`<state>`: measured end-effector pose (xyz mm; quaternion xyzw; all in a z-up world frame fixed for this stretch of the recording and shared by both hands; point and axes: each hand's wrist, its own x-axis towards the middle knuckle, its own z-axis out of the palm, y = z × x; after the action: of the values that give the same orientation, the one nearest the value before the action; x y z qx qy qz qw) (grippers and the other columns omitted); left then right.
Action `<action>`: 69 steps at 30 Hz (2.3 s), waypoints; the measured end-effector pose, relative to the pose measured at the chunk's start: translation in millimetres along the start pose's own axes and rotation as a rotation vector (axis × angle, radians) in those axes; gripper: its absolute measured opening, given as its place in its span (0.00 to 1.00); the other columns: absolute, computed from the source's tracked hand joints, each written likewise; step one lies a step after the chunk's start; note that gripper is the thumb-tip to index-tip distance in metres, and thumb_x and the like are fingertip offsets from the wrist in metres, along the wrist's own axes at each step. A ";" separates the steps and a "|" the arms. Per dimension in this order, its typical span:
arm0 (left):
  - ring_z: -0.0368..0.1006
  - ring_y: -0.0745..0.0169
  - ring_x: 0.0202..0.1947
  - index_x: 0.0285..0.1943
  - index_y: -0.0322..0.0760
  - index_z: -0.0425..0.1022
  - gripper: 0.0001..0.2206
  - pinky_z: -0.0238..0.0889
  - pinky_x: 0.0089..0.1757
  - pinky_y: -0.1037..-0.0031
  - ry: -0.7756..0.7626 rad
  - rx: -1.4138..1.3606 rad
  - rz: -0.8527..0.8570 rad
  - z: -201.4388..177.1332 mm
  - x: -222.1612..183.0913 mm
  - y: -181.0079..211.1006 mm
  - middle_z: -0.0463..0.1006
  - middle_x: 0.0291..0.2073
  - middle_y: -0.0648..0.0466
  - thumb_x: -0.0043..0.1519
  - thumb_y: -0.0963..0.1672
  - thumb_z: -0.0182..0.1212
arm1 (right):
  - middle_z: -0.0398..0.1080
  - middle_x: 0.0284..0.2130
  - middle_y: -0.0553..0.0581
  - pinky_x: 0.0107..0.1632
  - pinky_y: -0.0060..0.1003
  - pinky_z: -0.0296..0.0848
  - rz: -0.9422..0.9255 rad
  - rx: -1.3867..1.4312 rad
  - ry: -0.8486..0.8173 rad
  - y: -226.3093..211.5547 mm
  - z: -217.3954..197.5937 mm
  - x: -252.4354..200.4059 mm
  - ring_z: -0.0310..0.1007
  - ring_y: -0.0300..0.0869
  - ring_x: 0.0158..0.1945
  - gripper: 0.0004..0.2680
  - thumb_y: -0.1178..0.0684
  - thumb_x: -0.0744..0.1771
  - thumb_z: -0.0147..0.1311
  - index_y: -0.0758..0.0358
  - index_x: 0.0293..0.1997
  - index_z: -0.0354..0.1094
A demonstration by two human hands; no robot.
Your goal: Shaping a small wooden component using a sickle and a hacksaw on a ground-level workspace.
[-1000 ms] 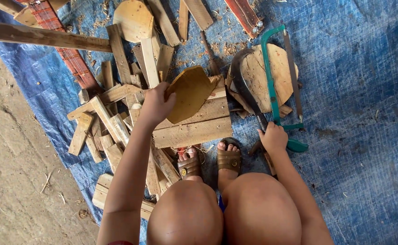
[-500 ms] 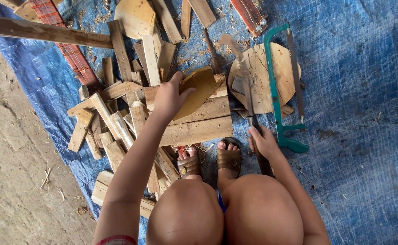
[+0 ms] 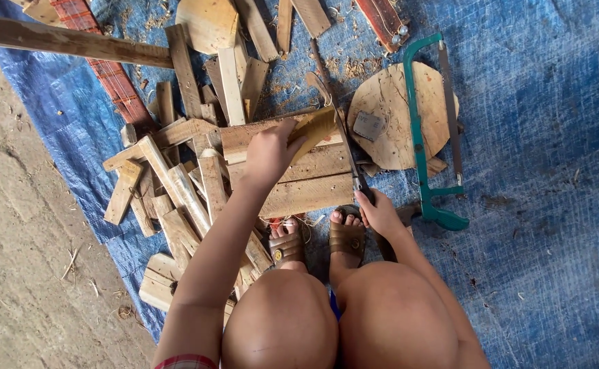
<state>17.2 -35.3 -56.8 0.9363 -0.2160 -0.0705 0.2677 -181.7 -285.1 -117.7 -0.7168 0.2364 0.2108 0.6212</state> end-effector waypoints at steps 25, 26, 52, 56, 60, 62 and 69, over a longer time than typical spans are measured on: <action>0.77 0.52 0.18 0.33 0.49 0.67 0.15 0.72 0.24 0.65 0.327 0.279 0.167 9.2 -24.6 24.1 0.73 0.17 0.56 0.58 0.53 0.70 | 0.77 0.24 0.69 0.47 0.57 0.74 0.197 -0.354 0.100 -26.2 28.4 1.5 0.80 0.62 0.41 0.26 0.29 0.72 0.36 0.68 0.39 0.71; 0.77 0.52 0.18 0.34 0.49 0.68 0.14 0.72 0.23 0.65 0.335 0.270 0.166 12.5 -26.7 24.6 0.73 0.17 0.56 0.58 0.52 0.70 | 0.77 0.32 0.70 0.48 0.58 0.75 0.210 -0.368 0.131 -20.6 31.0 3.3 0.78 0.63 0.45 0.26 0.30 0.72 0.36 0.68 0.43 0.72; 0.82 0.49 0.27 0.41 0.48 0.80 0.13 0.73 0.30 0.65 0.161 -0.108 -0.031 -7.2 -41.6 -1.1 0.81 0.23 0.52 0.58 0.53 0.74 | 0.66 0.12 0.60 0.21 0.45 0.76 0.131 0.286 -0.259 -1.6 -1.5 10.2 0.68 0.45 0.10 0.25 0.32 0.73 0.36 0.67 0.32 0.68; 0.82 0.50 0.39 0.54 0.50 0.81 0.11 0.75 0.37 0.68 0.200 0.049 0.287 11.5 -76.0 30.9 0.83 0.37 0.47 0.64 0.46 0.64 | 0.66 0.13 0.61 0.21 0.46 0.76 0.060 0.251 -0.159 -3.6 -13.8 11.6 0.69 0.47 0.11 0.25 0.34 0.74 0.35 0.68 0.33 0.68; 0.80 0.43 0.53 0.62 0.44 0.78 0.17 0.76 0.44 0.65 0.249 0.251 0.531 60.8 -110.9 33.9 0.80 0.52 0.40 0.65 0.46 0.56 | 0.66 0.13 0.60 0.23 0.46 0.76 0.023 0.226 -0.073 -8.5 -29.3 7.3 0.69 0.47 0.12 0.24 0.34 0.74 0.34 0.67 0.32 0.68; 0.76 0.41 0.58 0.64 0.41 0.76 0.19 0.73 0.48 0.61 0.224 0.259 0.558 75.3 -122.0 30.2 0.78 0.56 0.39 0.63 0.46 0.59 | 0.66 0.13 0.61 0.23 0.46 0.76 0.024 0.212 -0.061 -10.8 -33.0 1.6 0.69 0.47 0.12 0.24 0.35 0.74 0.34 0.67 0.33 0.68; 0.52 0.43 0.76 0.74 0.44 0.65 0.34 0.54 0.65 0.43 -0.067 0.228 0.195 83.9 -124.8 13.4 0.61 0.74 0.42 0.62 0.58 0.63 | 0.66 0.14 0.61 0.23 0.44 0.76 0.044 0.213 -0.028 -6.2 -25.8 -6.3 0.69 0.46 0.13 0.24 0.36 0.75 0.32 0.68 0.34 0.68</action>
<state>-120.4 -29.9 -118.7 0.9324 -0.3213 -0.0502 0.1577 -182.7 -309.5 -105.4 -0.6385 0.2643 0.2080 0.6923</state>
